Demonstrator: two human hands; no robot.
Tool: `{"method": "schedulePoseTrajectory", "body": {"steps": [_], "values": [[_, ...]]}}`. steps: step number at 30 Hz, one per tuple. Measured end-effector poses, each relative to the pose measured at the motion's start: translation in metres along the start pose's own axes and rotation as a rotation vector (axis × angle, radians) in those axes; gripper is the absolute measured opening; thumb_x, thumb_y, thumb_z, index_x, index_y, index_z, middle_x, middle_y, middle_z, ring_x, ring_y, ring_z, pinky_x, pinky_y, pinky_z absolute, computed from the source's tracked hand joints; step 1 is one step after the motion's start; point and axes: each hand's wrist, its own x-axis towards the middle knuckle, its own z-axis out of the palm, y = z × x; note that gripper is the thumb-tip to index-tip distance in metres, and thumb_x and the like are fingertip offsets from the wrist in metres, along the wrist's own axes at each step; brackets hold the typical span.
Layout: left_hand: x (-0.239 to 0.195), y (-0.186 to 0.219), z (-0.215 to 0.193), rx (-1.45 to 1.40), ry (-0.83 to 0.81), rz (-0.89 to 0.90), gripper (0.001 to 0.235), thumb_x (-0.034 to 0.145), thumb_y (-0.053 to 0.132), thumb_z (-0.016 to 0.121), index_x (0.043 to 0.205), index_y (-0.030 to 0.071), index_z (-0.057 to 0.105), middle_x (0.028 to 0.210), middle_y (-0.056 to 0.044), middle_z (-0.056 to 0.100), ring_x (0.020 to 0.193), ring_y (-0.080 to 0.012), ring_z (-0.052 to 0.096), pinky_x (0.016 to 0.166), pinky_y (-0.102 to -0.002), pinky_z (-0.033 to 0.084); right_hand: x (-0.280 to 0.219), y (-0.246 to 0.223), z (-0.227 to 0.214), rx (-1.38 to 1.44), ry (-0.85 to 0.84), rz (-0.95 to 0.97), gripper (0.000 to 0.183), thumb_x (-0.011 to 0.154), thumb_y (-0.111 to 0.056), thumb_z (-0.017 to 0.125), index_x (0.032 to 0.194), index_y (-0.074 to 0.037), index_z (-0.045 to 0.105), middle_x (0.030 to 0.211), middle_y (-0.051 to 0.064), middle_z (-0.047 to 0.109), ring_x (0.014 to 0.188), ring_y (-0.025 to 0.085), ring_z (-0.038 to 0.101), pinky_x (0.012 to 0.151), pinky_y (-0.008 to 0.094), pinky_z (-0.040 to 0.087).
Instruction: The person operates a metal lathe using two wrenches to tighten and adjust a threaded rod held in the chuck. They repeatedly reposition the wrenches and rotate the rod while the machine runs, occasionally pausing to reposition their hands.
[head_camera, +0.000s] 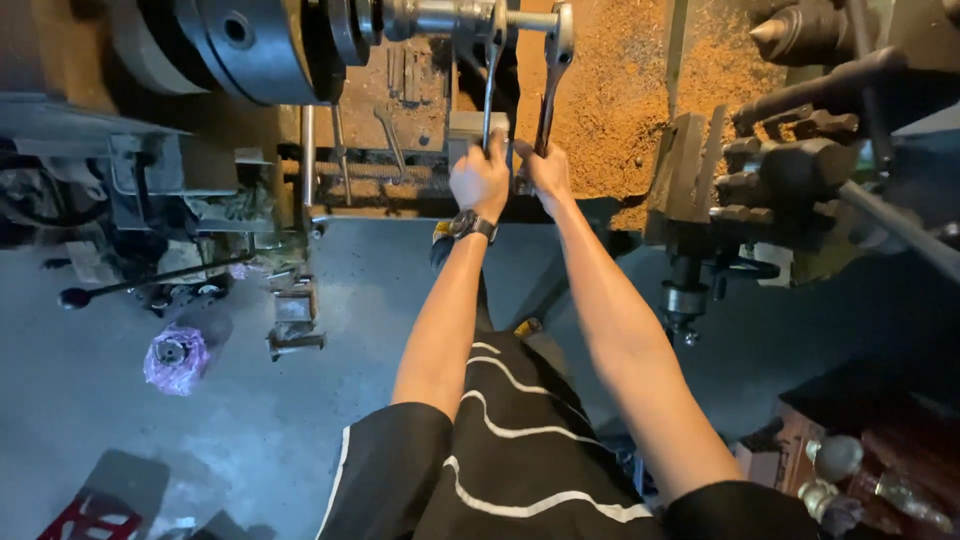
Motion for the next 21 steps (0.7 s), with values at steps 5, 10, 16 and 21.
{"method": "schedulePoseTrajectory", "body": {"steps": [5, 10, 16, 21], "values": [[-0.001, -0.016, 0.02, 0.014, -0.052, -0.056, 0.056, 0.08, 0.057, 0.052, 0.055, 0.008, 0.058, 0.047, -0.016, 0.056, 0.058, -0.0369, 0.063, 0.051, -0.044, 0.048, 0.004, 0.01, -0.001, 0.035, 0.083, 0.056, 0.034, 0.074, -0.039, 0.066, 0.054, -0.015, 0.051, 0.045, 0.004, 0.048, 0.046, 0.016, 0.052, 0.052, 0.028, 0.041], [0.001, -0.062, 0.067, 0.347, 0.257, 0.562, 0.006, 0.079, 0.022, 0.062, 0.077, 0.017, 0.066, 0.041, -0.004, 0.048, 0.037, -0.0247, 0.056, 0.038, -0.032, 0.044, 0.007, 0.006, -0.006, -0.053, 0.106, 0.119, 0.024, 0.071, -0.028, 0.064, 0.056, -0.013, 0.055, 0.05, 0.008, 0.05, 0.051, 0.019, 0.056, 0.059, 0.032, 0.045], [0.006, -0.046, 0.044, 0.271, 0.345, 0.674, 0.004, 0.072, 0.01, 0.065, 0.076, 0.011, 0.065, 0.041, -0.007, 0.045, 0.034, -0.0241, 0.051, 0.037, -0.029, 0.042, 0.023, 0.028, -0.001, -0.099, 0.129, 0.171, 0.019, 0.07, -0.023, 0.063, 0.057, -0.01, 0.058, 0.05, 0.009, 0.05, 0.048, 0.02, 0.055, 0.056, 0.033, 0.043], [0.007, -0.031, 0.04, -0.069, 0.343, 0.41, 0.031, 0.073, 0.015, 0.066, 0.046, 0.005, 0.053, 0.035, -0.006, 0.047, 0.033, -0.0262, 0.052, 0.036, -0.029, 0.041, 0.022, 0.035, -0.006, -0.142, 0.12, 0.163, 0.016, 0.068, -0.021, 0.061, 0.06, -0.008, 0.061, 0.058, 0.011, 0.055, 0.059, 0.023, 0.059, 0.059, 0.031, 0.043]]}}
